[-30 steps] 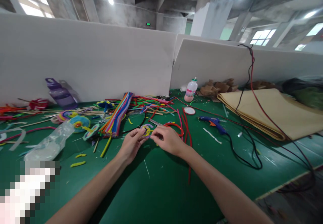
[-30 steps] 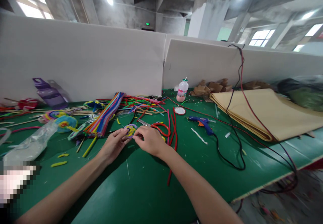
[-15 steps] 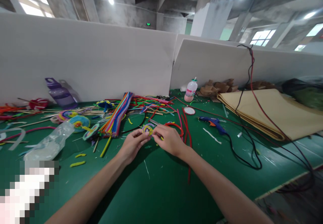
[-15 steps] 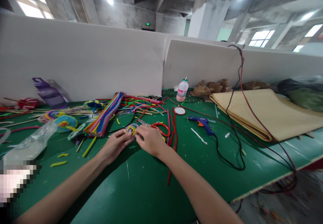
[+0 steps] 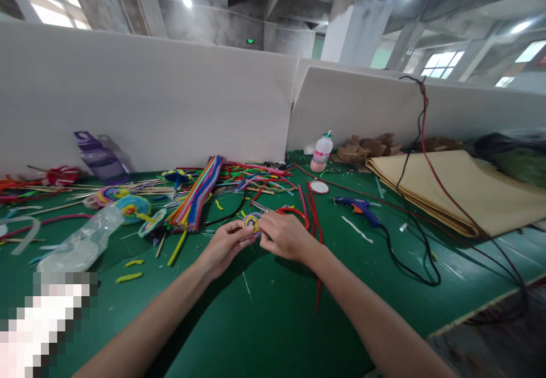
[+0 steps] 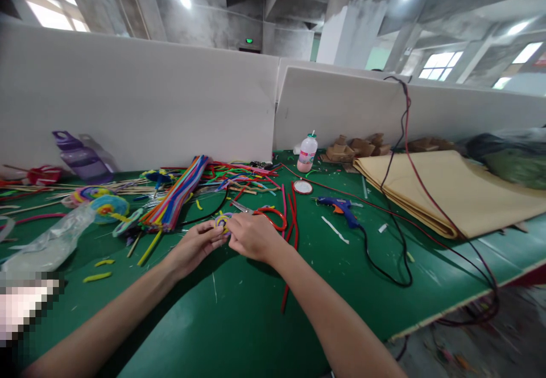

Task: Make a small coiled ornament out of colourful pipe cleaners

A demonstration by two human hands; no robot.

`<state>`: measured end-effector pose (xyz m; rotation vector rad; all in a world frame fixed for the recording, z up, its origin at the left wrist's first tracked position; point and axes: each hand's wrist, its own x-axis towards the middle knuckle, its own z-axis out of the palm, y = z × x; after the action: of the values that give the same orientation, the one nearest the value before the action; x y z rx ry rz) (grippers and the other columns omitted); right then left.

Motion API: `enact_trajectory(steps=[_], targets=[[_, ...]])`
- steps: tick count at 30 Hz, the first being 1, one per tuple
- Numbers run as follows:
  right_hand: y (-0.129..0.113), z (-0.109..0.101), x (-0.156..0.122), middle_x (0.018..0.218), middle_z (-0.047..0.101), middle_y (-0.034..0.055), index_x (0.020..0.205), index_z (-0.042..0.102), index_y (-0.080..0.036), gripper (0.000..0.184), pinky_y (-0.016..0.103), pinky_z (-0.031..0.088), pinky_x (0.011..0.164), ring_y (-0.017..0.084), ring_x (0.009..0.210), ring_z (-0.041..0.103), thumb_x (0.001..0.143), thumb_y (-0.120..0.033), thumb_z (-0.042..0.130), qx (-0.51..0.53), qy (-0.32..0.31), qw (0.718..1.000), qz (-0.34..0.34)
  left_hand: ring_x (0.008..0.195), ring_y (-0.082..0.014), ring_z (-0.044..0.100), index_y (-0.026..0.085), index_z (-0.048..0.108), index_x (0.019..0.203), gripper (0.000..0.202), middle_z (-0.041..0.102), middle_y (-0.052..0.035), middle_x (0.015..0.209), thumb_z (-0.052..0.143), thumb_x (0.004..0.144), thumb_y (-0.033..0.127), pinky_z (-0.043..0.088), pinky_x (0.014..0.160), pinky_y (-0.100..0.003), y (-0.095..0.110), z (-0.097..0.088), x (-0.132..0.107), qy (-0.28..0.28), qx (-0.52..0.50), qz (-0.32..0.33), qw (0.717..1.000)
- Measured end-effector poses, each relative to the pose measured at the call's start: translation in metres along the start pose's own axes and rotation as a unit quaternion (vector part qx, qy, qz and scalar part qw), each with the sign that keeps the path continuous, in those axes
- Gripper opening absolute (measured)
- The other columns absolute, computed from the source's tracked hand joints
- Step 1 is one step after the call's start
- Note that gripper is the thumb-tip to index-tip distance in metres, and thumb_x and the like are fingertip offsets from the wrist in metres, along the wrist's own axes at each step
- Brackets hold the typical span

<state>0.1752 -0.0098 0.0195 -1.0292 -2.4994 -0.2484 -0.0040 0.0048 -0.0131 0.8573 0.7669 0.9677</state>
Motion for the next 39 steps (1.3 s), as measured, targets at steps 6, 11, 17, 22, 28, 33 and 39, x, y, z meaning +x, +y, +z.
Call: enact_trajectory(steps=[6,11,17,22,28,33,39], targets=[[0.0001,-0.0032,-0.0004,0.079,0.057,0.0033,0.082,0.050,-0.017,0.010,0.026,0.030,0.057,0.015,0.070,0.049,0.073,-0.015,0.046,-0.013,0.001,1.000,0.002,0.069,-0.0099,0.063,0.012,0.061,0.068,0.012,0.067,-0.0010,0.074,0.073,0.065,0.015,0.052,0.074,-0.022,0.0009,0.0023,-0.0007,0.014,0.004,0.015,1.000],[0.0048,-0.0057,-0.0034,0.076,0.057,0.0018,0.081,0.050,-0.017,0.007,0.025,0.032,0.059,0.013,0.069,0.050,0.075,-0.016,0.047,0.039,0.010,0.997,0.066,0.075,-0.0134,0.065,0.012,0.062,0.068,0.017,0.067,-0.0017,0.073,0.076,0.060,0.017,0.051,0.075,-0.024,0.0062,-0.0019,0.0020,0.066,-0.013,0.042,0.997],[0.0029,-0.0003,-0.0027,0.094,0.060,0.0063,0.101,0.053,-0.018,0.019,0.026,0.037,0.070,0.016,0.089,0.053,0.085,-0.027,0.047,0.079,0.027,0.996,0.040,0.074,-0.0134,0.064,0.012,0.063,0.069,0.019,0.068,-0.0031,0.076,0.077,0.059,0.019,0.050,0.076,-0.025,0.0042,-0.0008,0.0012,0.053,-0.014,0.046,0.997],[0.0038,0.0010,-0.0030,0.083,0.058,0.0049,0.090,0.057,-0.018,0.013,0.025,0.035,0.062,0.015,0.079,0.051,0.087,-0.021,0.044,0.007,0.001,1.000,0.000,0.072,-0.0117,0.063,0.012,0.063,0.070,0.018,0.067,-0.0023,0.076,0.077,0.060,0.018,0.050,0.076,-0.025,0.0019,-0.0005,0.0011,0.051,0.000,0.043,0.998],[0.0053,-0.0035,-0.0008,0.085,0.057,0.0053,0.089,0.056,-0.018,0.013,0.026,0.034,0.059,0.017,0.081,0.047,0.084,-0.013,0.045,-0.026,-0.016,0.999,-0.035,0.069,-0.0101,0.062,0.013,0.062,0.068,0.016,0.067,-0.0011,0.074,0.076,0.061,0.016,0.050,0.074,-0.023,0.0036,0.0005,0.0010,0.053,-0.012,0.029,0.998],[0.0049,-0.0031,-0.0003,0.087,0.057,0.0063,0.091,0.057,-0.018,0.016,0.026,0.036,0.061,0.017,0.082,0.047,0.086,-0.012,0.043,-0.015,-0.015,0.999,-0.041,0.068,-0.0102,0.062,0.012,0.062,0.067,0.017,0.066,-0.0012,0.073,0.076,0.060,0.017,0.051,0.073,-0.023,0.0039,0.0000,0.0011,0.053,-0.005,0.029,0.998],[0.0086,-0.0043,-0.0014,0.086,0.058,0.0032,0.090,0.058,-0.019,0.013,0.023,0.038,0.065,0.013,0.079,0.052,0.084,-0.029,0.052,0.143,0.058,0.984,0.094,0.069,-0.0111,0.062,0.013,0.060,0.064,0.017,0.066,-0.0010,0.073,0.076,0.059,0.018,0.050,0.075,-0.024,0.0057,0.0000,-0.0004,0.044,0.036,0.059,0.997]])
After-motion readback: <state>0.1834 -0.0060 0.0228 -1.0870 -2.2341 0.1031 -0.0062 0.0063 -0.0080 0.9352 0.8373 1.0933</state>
